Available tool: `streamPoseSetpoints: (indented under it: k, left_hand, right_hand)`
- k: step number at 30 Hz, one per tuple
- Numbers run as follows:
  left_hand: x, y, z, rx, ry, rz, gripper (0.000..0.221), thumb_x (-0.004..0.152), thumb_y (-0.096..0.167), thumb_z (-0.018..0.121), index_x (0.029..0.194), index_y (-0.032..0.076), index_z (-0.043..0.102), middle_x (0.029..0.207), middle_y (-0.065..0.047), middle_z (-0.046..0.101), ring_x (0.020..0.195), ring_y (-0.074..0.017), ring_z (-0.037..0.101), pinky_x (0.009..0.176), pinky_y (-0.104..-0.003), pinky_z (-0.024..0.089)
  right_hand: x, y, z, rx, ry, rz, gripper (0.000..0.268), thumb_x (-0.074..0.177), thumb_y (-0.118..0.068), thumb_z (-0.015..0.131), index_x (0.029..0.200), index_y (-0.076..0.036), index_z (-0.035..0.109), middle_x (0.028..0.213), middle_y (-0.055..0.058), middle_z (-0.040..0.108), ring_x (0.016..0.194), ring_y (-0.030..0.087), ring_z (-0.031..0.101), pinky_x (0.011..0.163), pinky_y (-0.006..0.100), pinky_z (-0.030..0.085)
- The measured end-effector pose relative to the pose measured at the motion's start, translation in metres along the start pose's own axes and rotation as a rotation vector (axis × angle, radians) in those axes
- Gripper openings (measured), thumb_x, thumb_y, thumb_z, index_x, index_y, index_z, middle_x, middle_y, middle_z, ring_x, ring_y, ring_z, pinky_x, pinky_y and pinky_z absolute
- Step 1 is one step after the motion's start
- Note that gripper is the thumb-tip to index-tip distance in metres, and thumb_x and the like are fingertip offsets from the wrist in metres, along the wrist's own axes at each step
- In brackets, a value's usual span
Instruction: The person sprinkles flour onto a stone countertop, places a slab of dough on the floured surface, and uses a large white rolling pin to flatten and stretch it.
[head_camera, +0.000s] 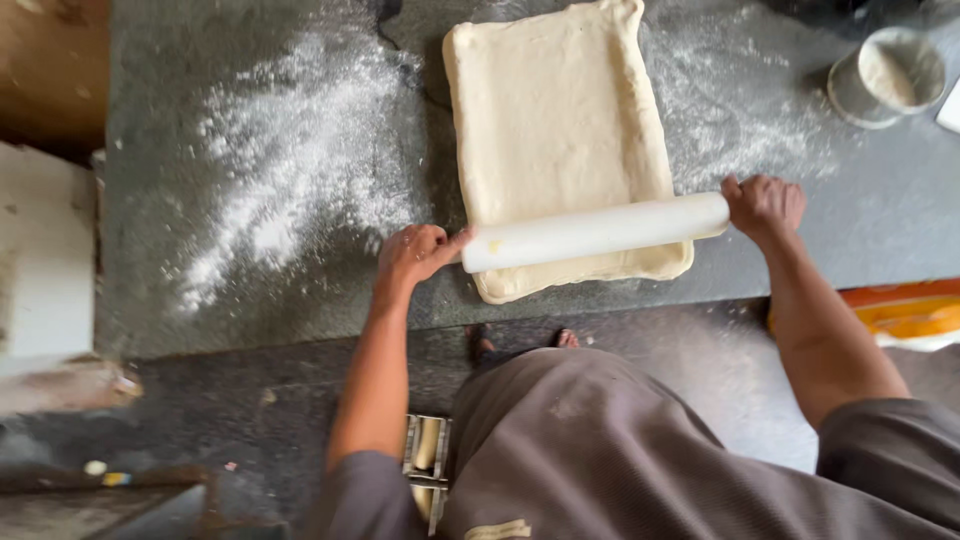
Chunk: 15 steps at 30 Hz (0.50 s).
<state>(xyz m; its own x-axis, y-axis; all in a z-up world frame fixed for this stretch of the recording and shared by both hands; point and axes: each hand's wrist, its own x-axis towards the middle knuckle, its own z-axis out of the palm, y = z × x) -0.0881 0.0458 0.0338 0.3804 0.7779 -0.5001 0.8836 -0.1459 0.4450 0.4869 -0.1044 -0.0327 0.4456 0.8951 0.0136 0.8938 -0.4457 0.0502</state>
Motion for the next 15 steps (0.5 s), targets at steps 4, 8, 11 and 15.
streamPoseSetpoints:
  k: [4, 8, 11, 15]
  left_hand:
    - [0.008, -0.016, 0.023, 0.012, 0.253, 0.081, 0.076, 0.102, 0.072, 0.031, 0.068, 0.013, 0.065, 0.057, -0.008, 0.062, 0.050, -0.0236, 0.061, 0.054, -0.043, 0.049]
    - [-0.001, -0.020, 0.036, 0.149, 0.442, 0.140, 0.073, 0.100, 0.070, 0.038, 0.064, 0.014, 0.068, 0.057, -0.013, 0.065, 0.053, -0.0319, 0.065, 0.056, -0.047, 0.050]
    - [0.000, -0.011, 0.034, 0.150, 0.514, 0.098, 0.074, 0.102, 0.068, 0.041, 0.060, 0.011, 0.066, 0.058, -0.014, 0.065, 0.056, -0.0348, 0.066, 0.056, -0.048, 0.050]
    - [0.004, -0.004, 0.026, 0.152, 0.572, 0.097, 0.073, 0.101, 0.067, 0.043, 0.059, 0.011, 0.066, 0.057, -0.012, 0.066, 0.054, -0.0341, 0.065, 0.054, -0.046, 0.050]
  right_hand:
    - [-0.015, -0.007, 0.003, 0.041, -0.082, 0.091, 0.054, 0.105, -0.043, 0.049, 0.072, -0.009, 0.076, 0.068, 0.020, 0.068, 0.063, 0.035, 0.065, 0.088, 0.046, 0.046]
    - [-0.023, -0.018, -0.011, 0.050, 0.014, 0.088, 0.063, 0.108, -0.040, 0.047, 0.063, -0.006, 0.073, 0.064, 0.018, 0.067, 0.062, 0.035, 0.063, 0.095, 0.044, 0.045]
    - [-0.030, -0.023, -0.013, 0.065, 0.070, 0.094, 0.060, 0.107, -0.040, 0.048, 0.063, -0.008, 0.074, 0.064, 0.018, 0.065, 0.055, 0.033, 0.057, 0.095, 0.045, 0.043]
    - [-0.021, -0.028, -0.010, 0.088, -0.005, 0.143, 0.061, 0.106, -0.036, 0.044, 0.059, -0.007, 0.071, 0.059, 0.017, 0.062, 0.049, 0.031, 0.051, 0.094, 0.042, 0.042]
